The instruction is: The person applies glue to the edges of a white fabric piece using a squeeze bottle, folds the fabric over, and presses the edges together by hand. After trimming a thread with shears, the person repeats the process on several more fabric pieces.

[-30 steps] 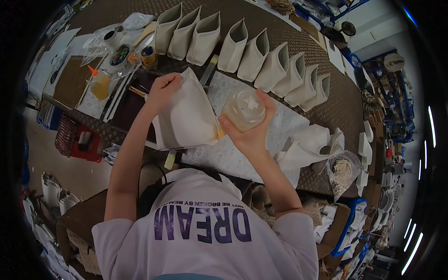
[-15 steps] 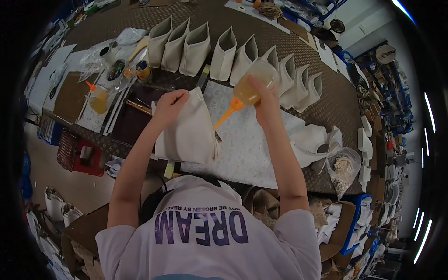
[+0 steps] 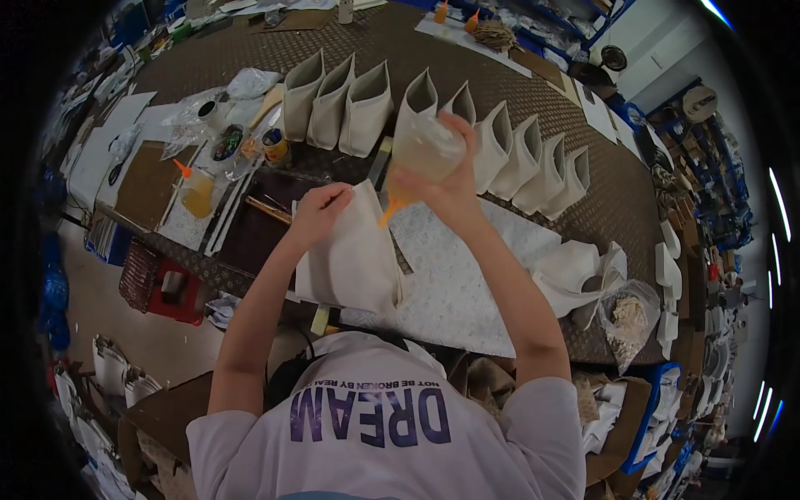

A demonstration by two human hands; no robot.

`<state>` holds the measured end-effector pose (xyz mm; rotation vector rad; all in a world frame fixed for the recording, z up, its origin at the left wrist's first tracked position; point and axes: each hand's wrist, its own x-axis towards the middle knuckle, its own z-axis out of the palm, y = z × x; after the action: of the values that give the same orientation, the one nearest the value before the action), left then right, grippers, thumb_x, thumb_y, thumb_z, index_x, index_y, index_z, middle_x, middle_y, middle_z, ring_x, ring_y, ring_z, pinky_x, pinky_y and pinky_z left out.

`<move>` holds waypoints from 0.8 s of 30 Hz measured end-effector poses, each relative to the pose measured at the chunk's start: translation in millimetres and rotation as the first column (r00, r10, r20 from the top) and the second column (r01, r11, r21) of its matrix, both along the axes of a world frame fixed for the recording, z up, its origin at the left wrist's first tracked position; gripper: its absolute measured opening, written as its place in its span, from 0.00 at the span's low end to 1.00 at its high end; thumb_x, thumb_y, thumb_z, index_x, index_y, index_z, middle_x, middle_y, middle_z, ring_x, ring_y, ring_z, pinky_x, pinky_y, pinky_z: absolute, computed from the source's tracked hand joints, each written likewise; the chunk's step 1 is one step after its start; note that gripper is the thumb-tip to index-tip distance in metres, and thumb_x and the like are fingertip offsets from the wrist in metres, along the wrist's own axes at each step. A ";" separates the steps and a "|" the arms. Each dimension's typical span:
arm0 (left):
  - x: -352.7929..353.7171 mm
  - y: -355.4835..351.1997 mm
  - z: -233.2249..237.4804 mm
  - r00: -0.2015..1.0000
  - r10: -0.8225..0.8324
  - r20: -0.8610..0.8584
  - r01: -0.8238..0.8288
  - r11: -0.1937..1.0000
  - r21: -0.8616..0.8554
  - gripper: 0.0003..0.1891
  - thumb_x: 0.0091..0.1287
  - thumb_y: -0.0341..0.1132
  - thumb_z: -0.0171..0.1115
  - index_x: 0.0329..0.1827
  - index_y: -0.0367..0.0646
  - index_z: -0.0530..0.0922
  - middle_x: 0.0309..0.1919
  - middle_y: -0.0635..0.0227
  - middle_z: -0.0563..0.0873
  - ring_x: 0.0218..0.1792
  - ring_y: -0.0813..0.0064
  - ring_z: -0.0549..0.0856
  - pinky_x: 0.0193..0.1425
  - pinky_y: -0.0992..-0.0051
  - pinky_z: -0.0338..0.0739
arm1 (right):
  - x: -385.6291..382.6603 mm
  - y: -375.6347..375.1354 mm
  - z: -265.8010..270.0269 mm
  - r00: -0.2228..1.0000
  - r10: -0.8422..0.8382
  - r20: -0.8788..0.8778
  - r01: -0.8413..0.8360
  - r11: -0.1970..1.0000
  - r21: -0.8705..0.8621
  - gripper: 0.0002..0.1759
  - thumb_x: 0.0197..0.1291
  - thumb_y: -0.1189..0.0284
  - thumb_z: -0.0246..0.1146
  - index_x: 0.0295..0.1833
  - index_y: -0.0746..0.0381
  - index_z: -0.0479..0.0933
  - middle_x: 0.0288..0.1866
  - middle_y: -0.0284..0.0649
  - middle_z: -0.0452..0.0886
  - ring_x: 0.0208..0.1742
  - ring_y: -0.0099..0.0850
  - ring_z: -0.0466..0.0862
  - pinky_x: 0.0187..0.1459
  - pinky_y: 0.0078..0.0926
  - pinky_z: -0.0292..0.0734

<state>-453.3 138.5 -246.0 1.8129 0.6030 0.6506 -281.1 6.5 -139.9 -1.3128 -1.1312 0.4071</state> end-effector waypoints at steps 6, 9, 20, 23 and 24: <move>1.4 14.6 -2.1 0.984 0.119 0.135 -0.124 0.992 0.026 0.11 0.68 0.39 0.58 0.41 0.39 0.79 0.21 0.67 0.78 0.24 0.78 0.75 0.31 0.75 0.69 | 8.9 -73.4 -47.8 0.838 -0.073 -0.540 0.032 0.996 -0.085 0.31 0.56 0.64 0.66 0.62 0.60 0.63 0.51 0.39 0.75 0.54 0.32 0.77 0.56 0.35 0.74; -4.0 15.8 35.3 0.990 0.117 0.079 -0.124 0.988 0.091 0.12 0.68 0.40 0.57 0.43 0.40 0.78 0.26 0.61 0.81 0.27 0.70 0.79 0.32 0.70 0.70 | 43.2 -113.5 -77.8 0.342 -0.110 -0.933 0.263 0.965 -0.017 0.22 0.63 0.61 0.59 0.59 0.60 0.68 0.50 0.38 0.77 0.52 0.34 0.78 0.55 0.36 0.74; 0.7 30.5 -12.1 0.982 -0.017 -0.187 0.147 0.690 0.709 0.05 0.63 0.36 0.60 0.35 0.46 0.80 0.29 0.70 0.82 0.39 0.67 0.76 0.45 0.69 0.72 | 60.3 -230.4 -217.0 -0.396 -0.179 -0.901 0.513 0.771 -0.378 0.22 0.64 0.55 0.56 0.53 0.60 0.72 0.46 0.39 0.79 0.49 0.34 0.79 0.52 0.35 0.77; 8.7 36.6 2.8 0.973 -0.069 -0.222 0.207 0.694 0.689 0.04 0.64 0.34 0.58 0.34 0.45 0.78 0.30 0.68 0.82 0.42 0.66 0.77 0.45 0.68 0.73 | 48.5 -233.5 -224.9 -0.442 -0.127 -0.888 0.537 0.756 -0.375 0.22 0.64 0.53 0.55 0.52 0.60 0.73 0.46 0.40 0.79 0.49 0.34 0.79 0.51 0.34 0.77; 12.2 39.3 12.2 0.971 -0.096 -0.221 0.221 0.722 0.656 0.04 0.64 0.34 0.58 0.34 0.44 0.77 0.31 0.67 0.82 0.42 0.65 0.78 0.45 0.67 0.74 | 46.3 -233.7 -226.7 -0.448 -0.108 -0.888 0.546 0.753 -0.367 0.22 0.64 0.53 0.54 0.51 0.60 0.74 0.45 0.40 0.80 0.48 0.35 0.79 0.50 0.34 0.77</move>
<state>-441.1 177.8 -233.8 2.6052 0.3187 0.6448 -234.7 -227.2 -366.5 -0.4687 0.8558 0.5683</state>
